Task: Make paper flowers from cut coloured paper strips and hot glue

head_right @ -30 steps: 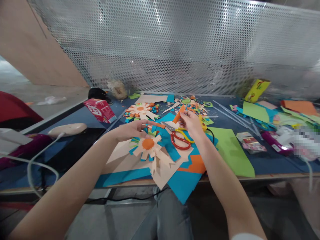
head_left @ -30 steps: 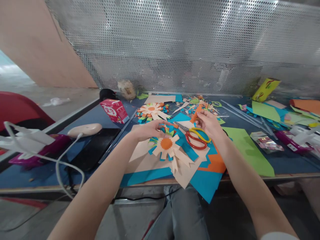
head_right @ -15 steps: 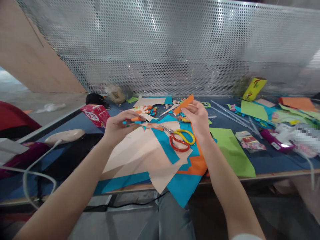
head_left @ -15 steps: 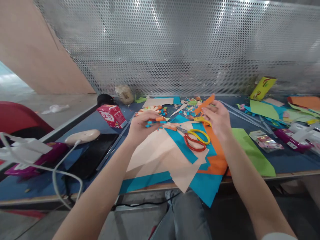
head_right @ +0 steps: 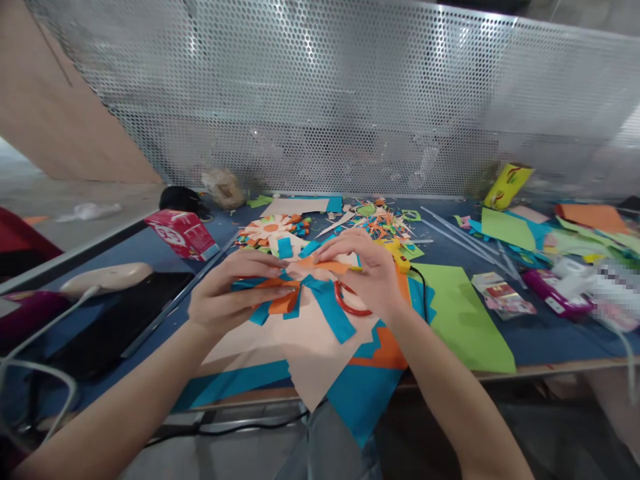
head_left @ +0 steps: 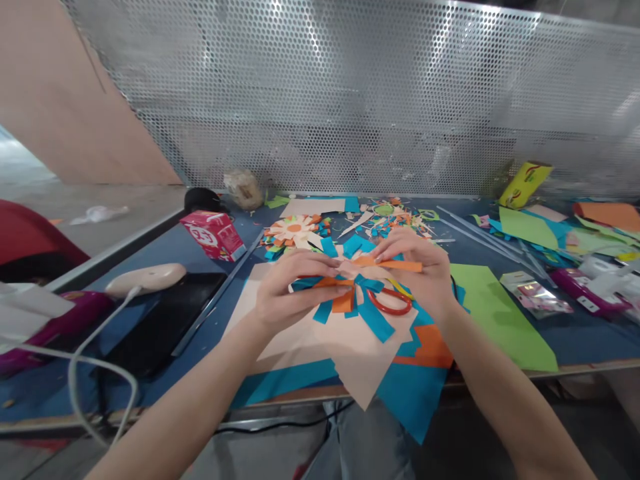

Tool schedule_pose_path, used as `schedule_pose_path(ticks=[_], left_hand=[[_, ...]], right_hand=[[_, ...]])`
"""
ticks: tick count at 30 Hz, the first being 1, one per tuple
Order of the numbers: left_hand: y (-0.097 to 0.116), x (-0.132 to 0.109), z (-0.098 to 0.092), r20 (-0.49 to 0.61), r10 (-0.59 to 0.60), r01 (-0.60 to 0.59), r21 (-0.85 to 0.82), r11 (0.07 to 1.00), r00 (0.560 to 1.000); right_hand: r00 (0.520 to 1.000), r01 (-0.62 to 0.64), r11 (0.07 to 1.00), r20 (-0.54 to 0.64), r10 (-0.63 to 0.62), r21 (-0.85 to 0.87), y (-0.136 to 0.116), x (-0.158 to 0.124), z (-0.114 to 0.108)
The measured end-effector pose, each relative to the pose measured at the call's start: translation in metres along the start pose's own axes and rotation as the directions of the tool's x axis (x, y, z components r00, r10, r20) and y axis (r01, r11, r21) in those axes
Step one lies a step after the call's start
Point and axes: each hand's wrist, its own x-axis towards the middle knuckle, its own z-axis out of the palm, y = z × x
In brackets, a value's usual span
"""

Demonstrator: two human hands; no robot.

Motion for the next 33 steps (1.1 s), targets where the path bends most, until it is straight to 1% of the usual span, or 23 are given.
schedule_pose_path(ticks=[2,6,9,13,21,26,30,33], left_hand=[[0.001,0.0022,-0.0009,0.003,0.0,0.0,-0.017,1.0,1.0],[0.0012,0.003,-0.0009,0.01,-0.029,0.029,-0.027,0.999,1.0],[0.0002,0.0011,-0.0006,0.009,-0.058,0.058,0.001,0.998,0.998],[-0.0013,-0.0021,-0.0006,0.006,-0.061,0.061,0.022,0.998,0.998],[-0.0021,-0.0031,0.0004,-0.004,-0.08,0.08,0.022,0.997,0.997],[-0.0029,-0.0018,-0.0008,-0.015,-0.09,0.091,0.002,0.996,0.996],[-0.0033,-0.0019,-0.0017,-0.031,-0.098,0.098,-0.005,0.995,0.995],[-0.0038,-0.0035,-0.0011,-0.042,-0.101,0.1,-0.019,0.995,0.994]], right_hand=[[1.0,0.026,1.0,0.009,-0.026,-0.015,-0.0015,0.0003,0.0006],[0.996,0.065,0.996,0.064,-0.061,-0.065,-0.0041,0.0004,0.0014],[0.995,0.056,0.995,0.09,-0.048,-0.087,-0.0063,0.0001,0.0019],[0.994,0.032,0.993,0.112,-0.019,-0.115,-0.0075,-0.0008,0.0023],[0.986,0.026,0.994,0.169,-0.008,-0.104,-0.0042,-0.0023,0.0004],[0.984,-0.012,0.995,0.178,0.029,-0.098,-0.0083,-0.0002,0.0007],[0.973,-0.071,0.99,0.209,0.095,-0.119,-0.0098,-0.0009,0.0008],[0.965,-0.133,0.99,0.218,0.142,-0.057,-0.009,-0.0037,0.0009]])
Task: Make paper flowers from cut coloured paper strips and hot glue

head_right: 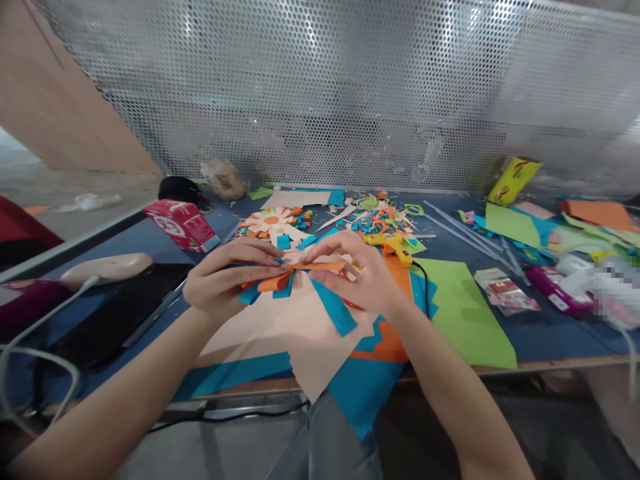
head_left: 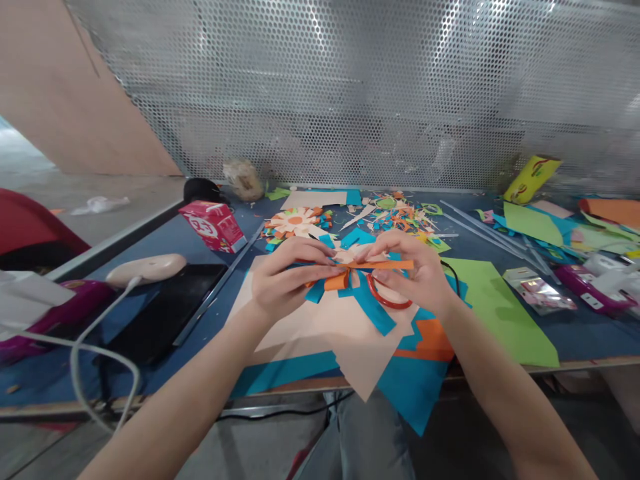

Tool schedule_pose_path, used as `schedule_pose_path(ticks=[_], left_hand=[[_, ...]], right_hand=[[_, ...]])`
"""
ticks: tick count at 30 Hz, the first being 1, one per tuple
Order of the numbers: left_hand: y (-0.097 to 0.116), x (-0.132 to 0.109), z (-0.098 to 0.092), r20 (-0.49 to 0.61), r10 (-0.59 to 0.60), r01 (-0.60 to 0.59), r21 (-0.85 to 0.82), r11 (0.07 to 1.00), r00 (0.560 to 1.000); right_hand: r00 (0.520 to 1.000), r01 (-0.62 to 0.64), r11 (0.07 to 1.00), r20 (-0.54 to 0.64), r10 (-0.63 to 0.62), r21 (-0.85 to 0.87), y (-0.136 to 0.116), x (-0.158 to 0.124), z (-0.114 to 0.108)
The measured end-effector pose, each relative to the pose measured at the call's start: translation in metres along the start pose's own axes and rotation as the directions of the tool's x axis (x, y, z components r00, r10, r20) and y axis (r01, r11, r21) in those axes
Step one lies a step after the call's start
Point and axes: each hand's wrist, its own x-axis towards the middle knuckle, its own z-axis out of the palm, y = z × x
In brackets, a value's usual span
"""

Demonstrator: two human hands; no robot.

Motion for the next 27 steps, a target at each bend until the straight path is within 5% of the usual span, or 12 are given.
schedule_pose_path(ticks=[19,24,27], left_hand=[[-0.0012,-0.0034,0.0021,0.047,-0.105,0.105,-0.004,0.994,0.993],[-0.0025,-0.0061,0.0037,0.039,-0.263,0.259,0.088,0.962,0.964],[-0.005,-0.0091,0.0089,0.031,-0.428,0.428,0.023,0.904,0.903]], right_hand=[[0.999,0.011,0.995,0.041,-0.007,-0.104,0.0035,-0.0016,0.0028],[0.994,-0.094,0.992,0.047,0.099,-0.089,0.0058,0.0003,0.0024],[0.978,-0.206,0.976,-0.004,0.206,-0.066,0.0091,0.0018,0.0038]])
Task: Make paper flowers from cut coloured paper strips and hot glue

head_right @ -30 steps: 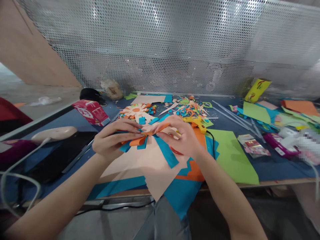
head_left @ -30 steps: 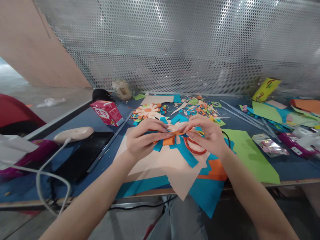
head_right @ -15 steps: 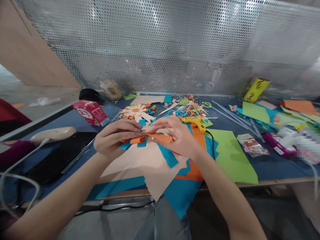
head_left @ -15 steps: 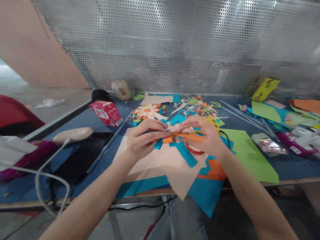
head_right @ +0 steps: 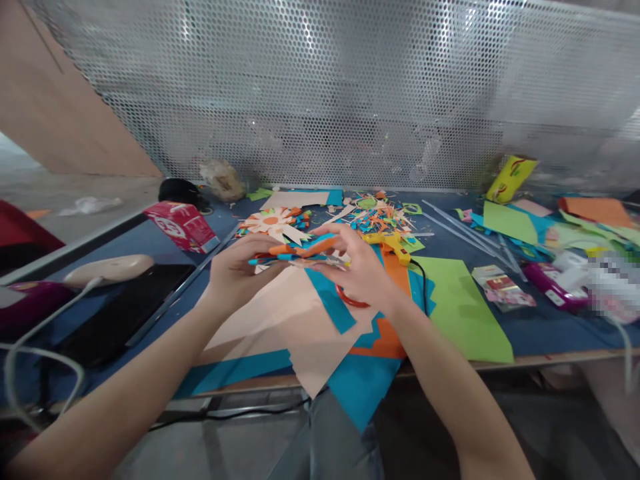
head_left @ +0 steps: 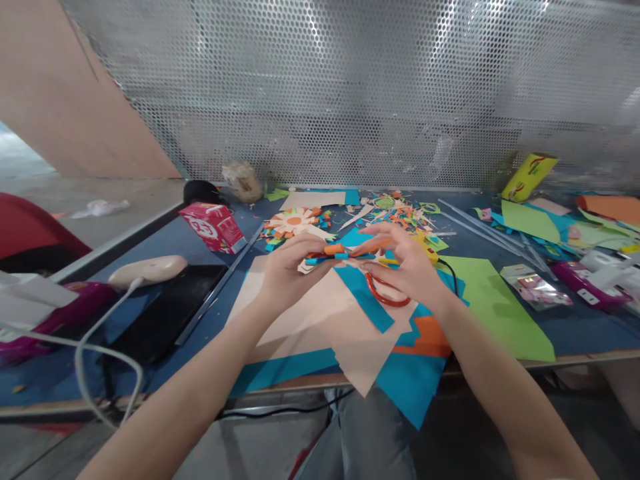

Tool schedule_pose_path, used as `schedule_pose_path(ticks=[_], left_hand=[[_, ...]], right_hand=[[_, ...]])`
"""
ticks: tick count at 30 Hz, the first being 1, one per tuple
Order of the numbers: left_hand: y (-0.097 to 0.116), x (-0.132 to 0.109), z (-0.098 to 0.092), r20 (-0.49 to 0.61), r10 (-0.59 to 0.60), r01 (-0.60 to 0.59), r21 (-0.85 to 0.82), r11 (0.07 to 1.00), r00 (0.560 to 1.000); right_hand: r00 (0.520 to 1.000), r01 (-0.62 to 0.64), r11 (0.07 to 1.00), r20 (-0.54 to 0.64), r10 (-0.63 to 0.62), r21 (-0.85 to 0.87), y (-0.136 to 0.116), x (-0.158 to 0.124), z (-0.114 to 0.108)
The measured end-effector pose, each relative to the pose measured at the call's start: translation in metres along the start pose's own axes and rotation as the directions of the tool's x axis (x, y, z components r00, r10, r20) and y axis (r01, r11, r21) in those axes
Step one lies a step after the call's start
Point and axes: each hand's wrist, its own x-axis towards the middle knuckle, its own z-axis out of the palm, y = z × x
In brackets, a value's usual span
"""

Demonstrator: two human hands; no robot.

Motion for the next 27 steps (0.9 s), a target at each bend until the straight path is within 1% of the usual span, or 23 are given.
schedule_pose_path(ticks=[2,3,5,7,9,11,14,17,19,21,23,24,26,27], left_hand=[[-0.002,-0.002,0.004,0.009,-0.132,0.132,-0.096,0.987,0.991],[-0.003,-0.002,0.006,0.018,-0.204,0.204,-0.145,0.968,0.979],[-0.002,-0.003,0.009,0.056,-0.343,0.346,-0.237,0.908,0.938],[0.0,-0.003,0.01,0.108,-0.455,0.466,-0.292,0.835,0.884],[0.003,-0.002,0.011,0.15,-0.528,0.547,-0.314,0.776,0.836],[0.005,-0.001,0.011,0.176,-0.572,0.596,-0.329,0.733,0.801],[0.006,0.0,0.011,0.207,-0.595,0.627,-0.343,0.7,0.777],[0.006,0.0,0.011,0.202,-0.579,0.611,-0.339,0.715,0.79],[0.006,-0.001,0.011,0.16,-0.543,0.563,-0.33,0.758,0.825],[0.004,-0.002,0.012,0.113,-0.493,0.503,-0.302,0.81,0.862],[0.002,-0.003,0.012,0.08,-0.446,0.451,-0.27,0.851,0.891],[0.001,-0.004,0.012,0.057,-0.419,0.419,-0.257,0.871,0.906],[-0.001,-0.004,0.01,-0.006,-0.329,0.32,-0.215,0.923,0.944],[-0.002,-0.004,0.009,-0.038,-0.258,0.248,-0.175,0.953,0.965]], right_hand=[[0.998,-0.057,0.997,-0.036,0.058,0.043,0.003,0.002,0.002],[0.995,-0.081,0.994,-0.05,0.085,0.074,0.005,0.003,0.003],[0.988,-0.122,0.984,-0.074,0.132,0.129,0.01,0.004,0.005],[0.979,-0.161,0.973,-0.099,0.179,0.167,0.015,0.005,0.007],[0.97,-0.197,0.961,-0.106,0.22,0.196,0.019,0.005,0.008],[0.964,-0.223,0.95,-0.093,0.248,0.22,0.022,0.005,0.008],[0.96,-0.248,0.942,-0.075,0.271,0.226,0.025,0.005,0.008],[0.964,-0.24,0.946,-0.058,0.258,0.216,0.025,0.006,0.008],[0.974,-0.198,0.962,-0.072,0.215,0.19,0.023,0.006,0.009],[0.982,-0.138,0.984,-0.114,0.152,0.116,0.02,0.005,0.009],[0.98,-0.055,0.998,-0.193,0.048,-0.03,0.015,0.004,0.008],[0.973,-0.005,0.992,-0.23,-0.024,-0.128,0.013,0.003,0.006],[0.943,0.102,0.942,-0.271,-0.194,-0.32,0.009,0.003,0.002],[0.926,0.151,0.907,-0.264,-0.268,-0.392,0.008,0.002,0.0]])
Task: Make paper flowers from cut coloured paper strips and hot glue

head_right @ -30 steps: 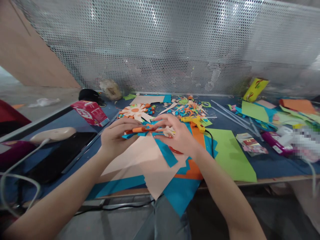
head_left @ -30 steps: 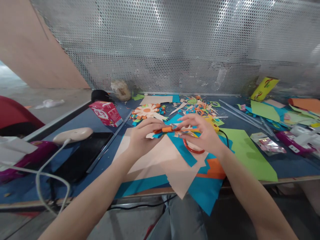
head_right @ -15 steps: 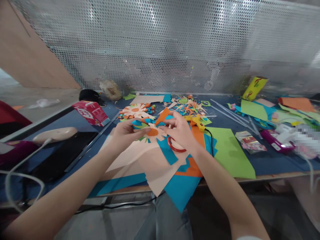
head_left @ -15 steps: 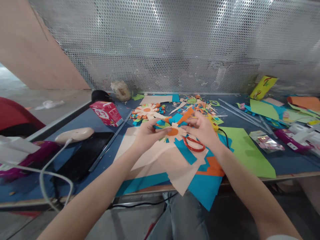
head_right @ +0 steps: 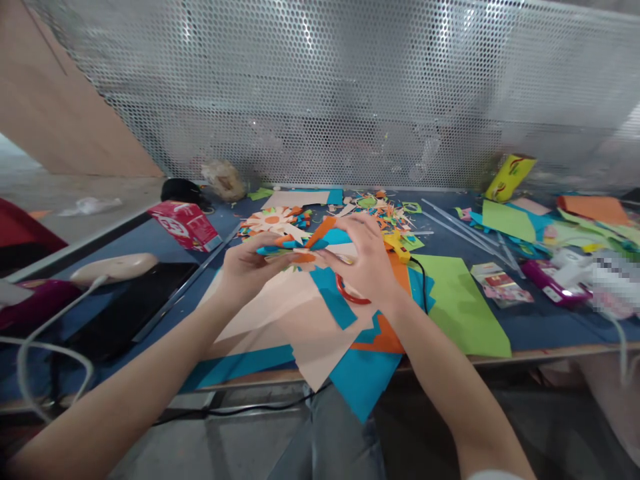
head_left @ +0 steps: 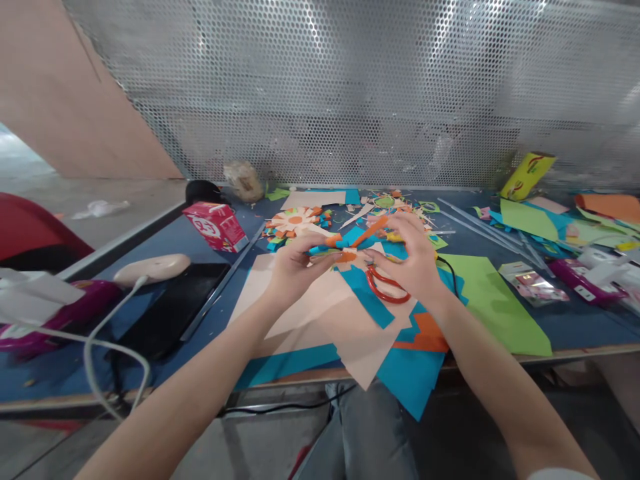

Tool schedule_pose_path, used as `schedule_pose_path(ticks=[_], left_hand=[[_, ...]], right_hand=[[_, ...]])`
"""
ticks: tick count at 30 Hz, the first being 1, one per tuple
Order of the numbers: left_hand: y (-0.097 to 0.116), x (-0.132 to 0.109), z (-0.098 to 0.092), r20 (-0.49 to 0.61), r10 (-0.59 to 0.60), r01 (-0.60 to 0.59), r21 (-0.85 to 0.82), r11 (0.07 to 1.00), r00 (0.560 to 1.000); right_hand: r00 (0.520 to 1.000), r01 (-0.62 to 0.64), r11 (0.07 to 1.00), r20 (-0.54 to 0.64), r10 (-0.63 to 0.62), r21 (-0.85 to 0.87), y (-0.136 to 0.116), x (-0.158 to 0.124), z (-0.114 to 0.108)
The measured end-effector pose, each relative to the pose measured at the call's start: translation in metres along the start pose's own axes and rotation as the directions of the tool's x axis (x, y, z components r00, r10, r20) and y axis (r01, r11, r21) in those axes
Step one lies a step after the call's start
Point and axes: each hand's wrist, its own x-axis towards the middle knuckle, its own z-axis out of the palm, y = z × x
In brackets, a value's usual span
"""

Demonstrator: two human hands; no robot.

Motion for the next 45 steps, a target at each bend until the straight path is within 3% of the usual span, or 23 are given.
schedule_pose_path(ticks=[2,5,7,9,18,25,31,45], left_hand=[[0.001,0.001,-0.003,0.01,0.194,-0.194,0.088,0.977,0.981],[0.005,0.003,-0.007,0.089,0.491,-0.499,0.135,0.856,0.867],[0.008,0.004,-0.008,0.097,0.615,-0.622,0.137,0.771,0.783],[0.009,0.004,-0.01,0.078,0.66,-0.663,0.173,0.729,0.747],[0.008,0.003,-0.011,0.08,0.668,-0.662,0.262,0.702,0.74],[0.008,0.003,-0.009,0.099,0.67,-0.672,0.232,0.703,0.736],[0.007,0.003,-0.008,0.094,0.657,-0.657,0.247,0.712,0.748],[0.006,0.002,-0.007,0.139,0.618,-0.631,0.25,0.735,0.774]], right_hand=[[0.993,0.119,0.991,0.009,-0.119,-0.064,0.001,0.002,-0.004],[0.972,0.233,0.967,0.059,-0.228,-0.099,0.003,0.001,-0.007],[0.96,0.273,0.956,0.096,-0.264,-0.102,0.004,0.0,-0.007],[0.951,0.293,0.951,0.131,-0.28,-0.097,0.005,-0.003,-0.007],[0.931,0.366,0.904,0.094,-0.354,-0.219,0.009,-0.008,-0.002],[0.88,0.466,0.848,0.031,-0.474,-0.252,0.002,-0.006,-0.003],[0.902,0.429,0.876,0.055,-0.428,-0.221,0.0,-0.006,-0.002],[0.893,0.448,0.866,0.059,-0.447,-0.224,0.007,-0.01,0.001]])
